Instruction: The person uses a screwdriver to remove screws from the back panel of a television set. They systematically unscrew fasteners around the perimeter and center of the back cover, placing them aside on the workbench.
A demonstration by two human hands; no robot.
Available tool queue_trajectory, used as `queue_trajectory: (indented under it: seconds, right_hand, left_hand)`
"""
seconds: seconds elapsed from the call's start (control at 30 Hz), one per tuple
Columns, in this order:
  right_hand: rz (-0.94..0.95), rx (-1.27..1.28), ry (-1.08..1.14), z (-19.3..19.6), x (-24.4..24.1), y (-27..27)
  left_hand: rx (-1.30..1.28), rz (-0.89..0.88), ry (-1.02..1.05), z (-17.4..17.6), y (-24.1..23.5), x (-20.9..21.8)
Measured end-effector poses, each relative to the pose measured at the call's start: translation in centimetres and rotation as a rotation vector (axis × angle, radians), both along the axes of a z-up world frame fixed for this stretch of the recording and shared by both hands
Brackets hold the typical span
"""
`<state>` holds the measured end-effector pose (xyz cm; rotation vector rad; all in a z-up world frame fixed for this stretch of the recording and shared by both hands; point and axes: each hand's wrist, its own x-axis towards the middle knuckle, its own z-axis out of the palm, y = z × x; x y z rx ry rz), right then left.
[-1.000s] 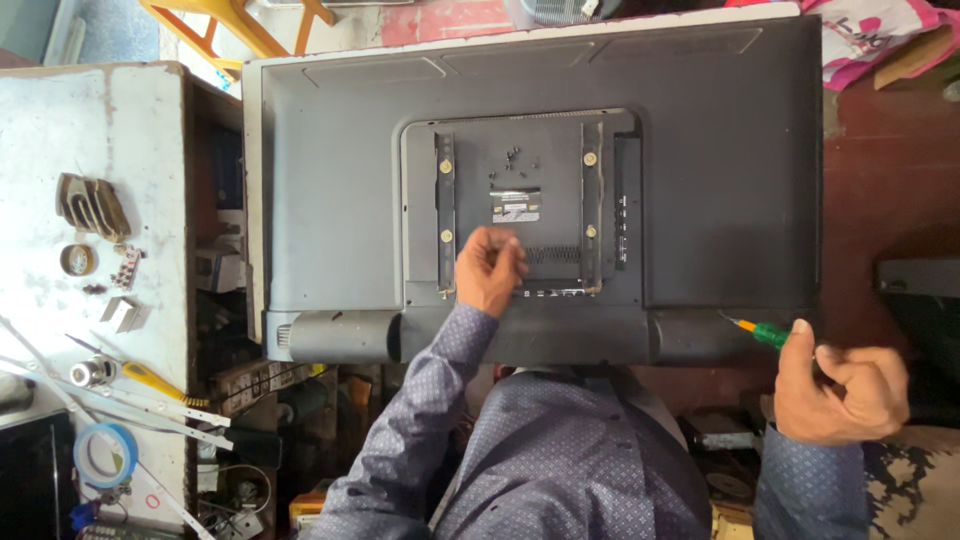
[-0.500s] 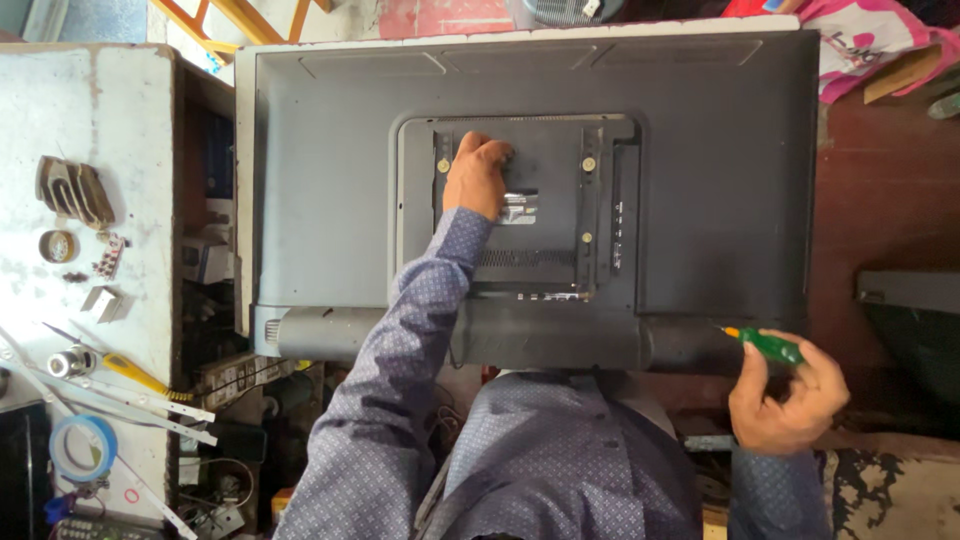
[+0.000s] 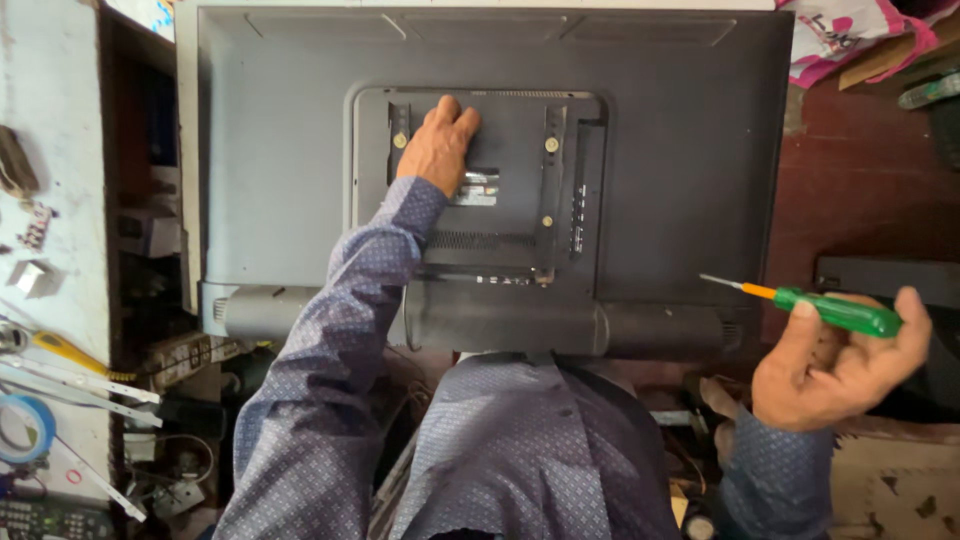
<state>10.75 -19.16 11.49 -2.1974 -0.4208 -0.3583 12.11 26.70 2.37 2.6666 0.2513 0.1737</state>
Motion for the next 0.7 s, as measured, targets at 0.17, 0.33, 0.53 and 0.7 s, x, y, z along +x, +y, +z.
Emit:
queue_trajectory:
  seconds: [0.17,0.33,0.53,0.7]
  right_hand:
    - [0.150,0.193,0.099,1.2,0.9,1.8]
    - [0.242,0.461,0.331,1.8,-1.0,4.1]
    - [0.318,0.411,0.387,1.6,-4.5,6.1]
    - [0.321,0.348,0.363,1.3,-6.1,6.0]
  left_hand:
    - [-0.367,0.213,-0.116,2.2,-2.1,-2.9]
    - [-1.416,0.251,-0.016,-0.4,-12.2,-9.4]
    - [-1.878,0.330,0.310,-4.0,-21.0,-15.0]
    - [-2.014,0.375,0.316,-5.2,-22.3,-16.4]
